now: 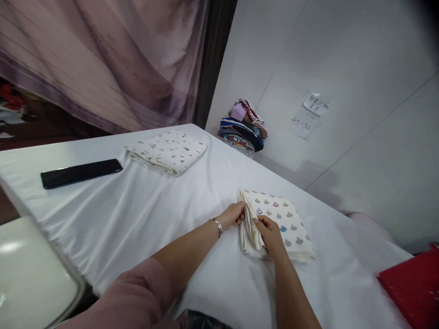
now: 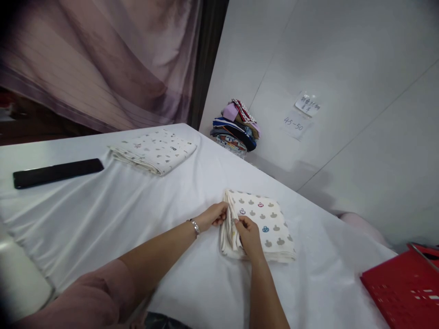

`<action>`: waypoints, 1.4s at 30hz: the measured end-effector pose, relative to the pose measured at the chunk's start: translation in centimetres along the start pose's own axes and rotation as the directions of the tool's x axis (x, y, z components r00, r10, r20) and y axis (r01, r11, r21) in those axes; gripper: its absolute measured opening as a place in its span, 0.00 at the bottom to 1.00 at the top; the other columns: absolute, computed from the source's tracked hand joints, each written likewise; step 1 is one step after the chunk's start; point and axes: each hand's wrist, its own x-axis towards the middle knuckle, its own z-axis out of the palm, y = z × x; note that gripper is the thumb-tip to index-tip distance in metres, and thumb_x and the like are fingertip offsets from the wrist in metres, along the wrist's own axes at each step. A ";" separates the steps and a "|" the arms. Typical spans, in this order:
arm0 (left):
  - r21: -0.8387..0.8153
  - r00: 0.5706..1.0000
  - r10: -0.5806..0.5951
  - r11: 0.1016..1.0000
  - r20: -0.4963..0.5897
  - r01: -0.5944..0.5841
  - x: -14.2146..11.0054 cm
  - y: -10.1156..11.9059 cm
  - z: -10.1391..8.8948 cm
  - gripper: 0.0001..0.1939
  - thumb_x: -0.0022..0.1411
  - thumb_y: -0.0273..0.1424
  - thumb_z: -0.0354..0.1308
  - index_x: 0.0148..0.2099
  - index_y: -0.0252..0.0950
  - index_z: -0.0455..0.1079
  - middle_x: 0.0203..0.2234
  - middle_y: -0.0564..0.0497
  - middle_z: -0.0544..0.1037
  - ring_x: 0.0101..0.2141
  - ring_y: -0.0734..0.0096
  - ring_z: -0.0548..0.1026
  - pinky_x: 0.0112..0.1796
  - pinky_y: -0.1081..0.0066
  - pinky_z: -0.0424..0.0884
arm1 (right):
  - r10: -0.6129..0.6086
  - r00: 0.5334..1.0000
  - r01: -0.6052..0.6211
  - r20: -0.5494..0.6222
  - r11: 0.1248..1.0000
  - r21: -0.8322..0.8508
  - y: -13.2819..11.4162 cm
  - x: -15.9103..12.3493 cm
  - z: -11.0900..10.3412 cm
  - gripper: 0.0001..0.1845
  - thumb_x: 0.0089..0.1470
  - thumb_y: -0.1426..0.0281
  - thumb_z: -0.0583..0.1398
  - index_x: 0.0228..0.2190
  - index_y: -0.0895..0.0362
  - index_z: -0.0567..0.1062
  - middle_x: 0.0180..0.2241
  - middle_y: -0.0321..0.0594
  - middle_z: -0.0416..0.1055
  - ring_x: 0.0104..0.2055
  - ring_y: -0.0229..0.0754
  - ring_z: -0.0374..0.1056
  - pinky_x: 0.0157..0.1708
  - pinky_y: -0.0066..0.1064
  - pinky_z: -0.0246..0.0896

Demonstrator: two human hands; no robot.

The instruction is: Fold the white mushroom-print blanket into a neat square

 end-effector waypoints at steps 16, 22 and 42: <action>0.054 0.998 0.031 0.998 0.048 -0.033 0.4 -0.5 -0.4 0.16 0.51 0.37 0.59 0.21 0.34 0.58 0.10 0.60 0.59 0.12 0.82 0.55 0.14 0.76 0.47 | -0.010 1.000 0.010 -0.025 1.000 0.006 -0.8 0.4 -1.8 0.21 0.46 0.53 0.58 0.33 0.58 0.75 0.27 0.40 0.70 0.29 0.40 0.65 0.28 0.30 0.61; 0.035 0.997 0.022 0.999 0.067 -0.025 0.4 -0.4 -0.5 0.17 0.51 0.36 0.60 0.21 0.35 0.56 0.09 0.61 0.57 0.12 0.82 0.55 0.15 0.76 0.45 | -0.155 0.970 0.028 -0.190 0.840 -0.542 0.2 4.0 -5.7 0.27 0.50 0.55 0.53 0.48 0.57 0.69 0.54 0.47 0.62 0.56 0.50 0.56 0.51 0.41 0.54; 0.003 0.976 0.004 1.000 0.219 -0.005 -0.2 -0.4 -1.8 0.21 0.46 0.41 0.64 0.21 0.34 0.56 0.10 0.60 0.59 0.14 0.84 0.54 0.17 0.77 0.44 | -0.038 0.991 -0.112 -0.128 0.286 -0.952 2.5 5.5 -8.5 0.29 0.57 0.57 0.45 0.57 0.53 0.57 0.61 0.41 0.48 0.63 0.48 0.40 0.57 0.45 0.40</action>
